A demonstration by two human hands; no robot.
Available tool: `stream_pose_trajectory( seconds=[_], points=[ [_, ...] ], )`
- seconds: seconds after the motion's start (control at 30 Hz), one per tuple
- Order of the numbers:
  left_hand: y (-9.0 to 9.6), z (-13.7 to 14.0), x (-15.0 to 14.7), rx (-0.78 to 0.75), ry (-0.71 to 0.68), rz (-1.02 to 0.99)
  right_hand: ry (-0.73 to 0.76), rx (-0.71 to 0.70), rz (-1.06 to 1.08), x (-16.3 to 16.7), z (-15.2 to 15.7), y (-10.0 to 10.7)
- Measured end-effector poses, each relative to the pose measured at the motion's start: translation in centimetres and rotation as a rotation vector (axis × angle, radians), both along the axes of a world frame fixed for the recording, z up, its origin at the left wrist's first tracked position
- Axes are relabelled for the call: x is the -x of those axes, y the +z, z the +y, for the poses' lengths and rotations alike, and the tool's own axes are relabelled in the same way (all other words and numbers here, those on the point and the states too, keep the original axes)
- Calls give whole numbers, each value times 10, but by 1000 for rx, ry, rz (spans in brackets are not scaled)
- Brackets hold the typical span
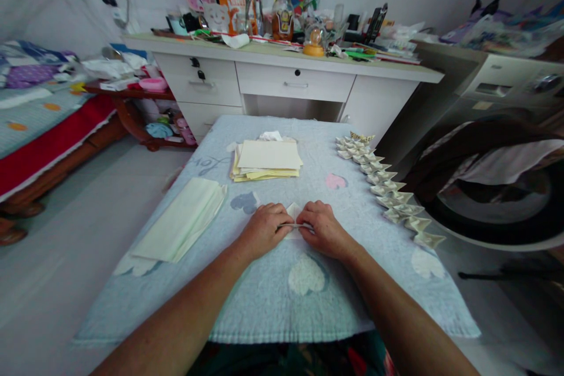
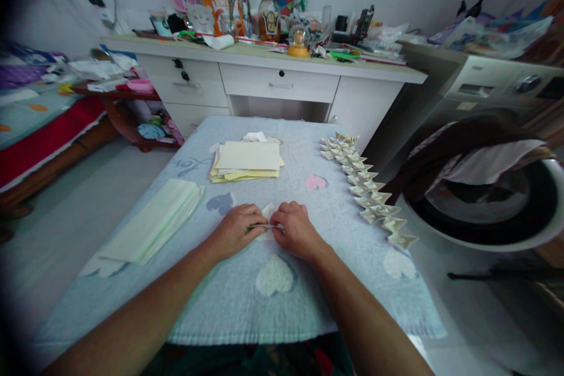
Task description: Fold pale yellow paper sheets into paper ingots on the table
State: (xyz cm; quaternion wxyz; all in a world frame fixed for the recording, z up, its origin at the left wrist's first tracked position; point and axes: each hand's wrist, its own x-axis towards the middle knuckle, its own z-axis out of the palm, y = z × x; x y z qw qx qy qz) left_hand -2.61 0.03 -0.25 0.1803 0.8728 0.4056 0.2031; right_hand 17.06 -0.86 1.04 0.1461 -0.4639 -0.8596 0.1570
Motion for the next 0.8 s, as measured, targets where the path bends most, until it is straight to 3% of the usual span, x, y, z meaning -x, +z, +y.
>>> stream_pose_trajectory(
  seconds=[0.23,0.8],
  points=[
    [0,-2,-3,15,38,-22,-10,31,22,3,2,-3],
    [-4,4,5,17,242,51,-257,85,-29,7,5,-3]
  ],
)
